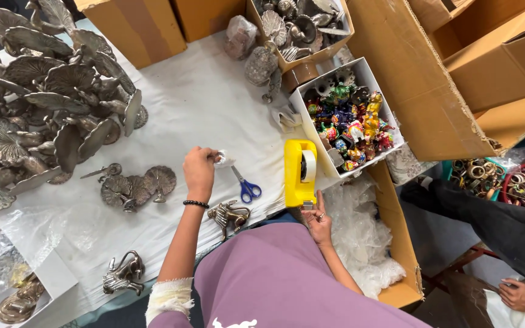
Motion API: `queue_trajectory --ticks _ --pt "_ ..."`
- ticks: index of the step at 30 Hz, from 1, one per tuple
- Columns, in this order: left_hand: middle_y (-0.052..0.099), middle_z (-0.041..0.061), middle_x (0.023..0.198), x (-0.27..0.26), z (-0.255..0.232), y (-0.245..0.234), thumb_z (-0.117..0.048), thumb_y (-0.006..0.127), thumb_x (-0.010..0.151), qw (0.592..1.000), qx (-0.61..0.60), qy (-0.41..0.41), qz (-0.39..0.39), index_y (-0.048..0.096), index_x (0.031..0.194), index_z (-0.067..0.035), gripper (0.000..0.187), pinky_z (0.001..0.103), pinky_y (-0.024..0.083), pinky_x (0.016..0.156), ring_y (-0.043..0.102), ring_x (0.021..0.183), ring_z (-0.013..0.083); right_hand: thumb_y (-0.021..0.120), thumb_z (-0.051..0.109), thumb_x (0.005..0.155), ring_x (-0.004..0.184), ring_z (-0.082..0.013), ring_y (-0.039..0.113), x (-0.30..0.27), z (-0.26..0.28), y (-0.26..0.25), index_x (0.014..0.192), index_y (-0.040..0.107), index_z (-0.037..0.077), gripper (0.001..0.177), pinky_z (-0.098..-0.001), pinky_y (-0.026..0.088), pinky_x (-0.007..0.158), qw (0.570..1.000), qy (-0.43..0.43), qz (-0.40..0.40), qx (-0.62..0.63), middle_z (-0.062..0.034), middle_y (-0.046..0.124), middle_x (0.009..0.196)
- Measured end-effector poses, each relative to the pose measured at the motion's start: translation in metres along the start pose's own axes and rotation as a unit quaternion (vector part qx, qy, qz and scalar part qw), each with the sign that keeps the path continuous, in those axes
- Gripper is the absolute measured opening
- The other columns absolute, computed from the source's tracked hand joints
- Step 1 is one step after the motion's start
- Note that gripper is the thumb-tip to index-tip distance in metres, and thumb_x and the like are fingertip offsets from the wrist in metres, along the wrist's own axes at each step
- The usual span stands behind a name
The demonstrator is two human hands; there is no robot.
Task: The person wraps silver leaf-shaped decorations in bubble wrap on a table. They use scissors to cut the bubble wrap and a tape dispenser to secure the wrapping. The wrapped items are placed into a cardboard box.
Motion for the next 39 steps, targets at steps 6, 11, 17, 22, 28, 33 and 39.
queue_trajectory --ticks 6,11,17,22,28,33,39 --pt "0.067 0.013 0.089 0.001 -0.009 0.007 -0.009 0.075 0.085 1.000 -0.012 -0.004 0.011 0.080 0.091 -0.008 0.008 0.045 0.053 0.071 0.067 0.079 0.0346 0.076 0.013 0.085 0.129 -0.0229 0.065 0.004 -0.009 -0.020 0.080 0.069 -0.006 0.020 -0.0318 0.052 0.094 0.949 -0.023 -0.060 -0.309 -0.0126 0.044 0.167" --pt "0.067 0.013 0.087 -0.001 -0.006 0.015 -0.008 0.075 0.081 1.000 -0.009 -0.003 0.002 0.081 0.086 -0.010 0.009 0.045 0.052 0.072 0.066 0.080 0.0345 0.076 0.010 0.087 0.110 -0.0249 0.065 -0.041 0.021 -0.068 0.094 0.080 0.003 0.011 -0.0321 0.052 0.091 0.894 -0.038 -0.206 -0.395 -0.0141 0.064 0.129" --pt "0.068 0.012 0.089 -0.011 -0.001 0.016 -0.007 0.071 0.083 0.999 -0.033 -0.006 -0.029 0.081 0.088 -0.010 0.011 0.044 0.052 0.071 0.067 0.080 0.0330 0.077 0.003 0.086 0.088 -0.0192 0.065 0.015 0.142 0.045 0.096 0.079 0.005 0.010 -0.0300 0.052 0.080 0.957 -0.104 -0.042 -0.266 -0.0055 0.071 0.094" --pt "0.068 0.011 0.090 -0.016 -0.004 0.010 -0.007 0.071 0.085 0.998 -0.042 -0.005 -0.042 0.080 0.088 -0.009 0.010 0.043 0.053 0.072 0.068 0.081 0.0322 0.083 0.007 0.076 0.084 -0.0187 0.065 0.086 0.153 0.206 0.099 0.082 0.011 0.024 -0.0324 0.050 0.079 0.915 -0.263 0.161 -0.261 -0.0028 0.076 0.087" --pt "0.068 0.013 0.086 -0.012 0.009 0.001 -0.009 0.077 0.081 0.997 -0.068 0.001 -0.044 0.081 0.088 -0.010 0.008 0.043 0.053 0.071 0.068 0.079 0.0323 0.088 0.013 0.075 0.077 -0.0134 0.060 0.138 0.132 0.288 0.131 0.062 0.017 0.062 -0.0280 0.051 0.077 0.933 -0.208 0.235 -0.178 0.0022 0.075 0.081" --pt "0.069 0.014 0.084 -0.011 0.016 0.001 -0.007 0.075 0.083 0.995 -0.089 0.020 -0.039 0.081 0.093 -0.010 0.013 0.042 0.055 0.072 0.069 0.078 0.0324 0.089 0.014 0.072 0.083 -0.0120 0.057 0.156 0.114 0.307 0.157 0.042 0.015 0.097 -0.0284 0.050 0.082 0.929 -0.151 0.276 -0.195 0.0062 0.073 0.080" --pt "0.069 0.016 0.083 0.000 0.018 0.003 0.005 0.067 0.081 0.995 -0.103 -0.009 -0.001 0.082 0.095 -0.008 0.024 0.040 0.055 0.072 0.070 0.079 0.0313 0.093 0.018 0.069 0.100 -0.0186 0.050 0.154 0.126 0.325 0.151 0.056 0.023 0.090 -0.0330 0.046 0.097 0.861 -0.259 0.310 -0.309 0.0033 0.073 0.104"
Point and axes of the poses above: each hand's wrist, its own x-axis towards the middle knuckle, its own y-axis out of the palm, z = x × y, the point moved 9 cm from there along x, towards the middle knuckle
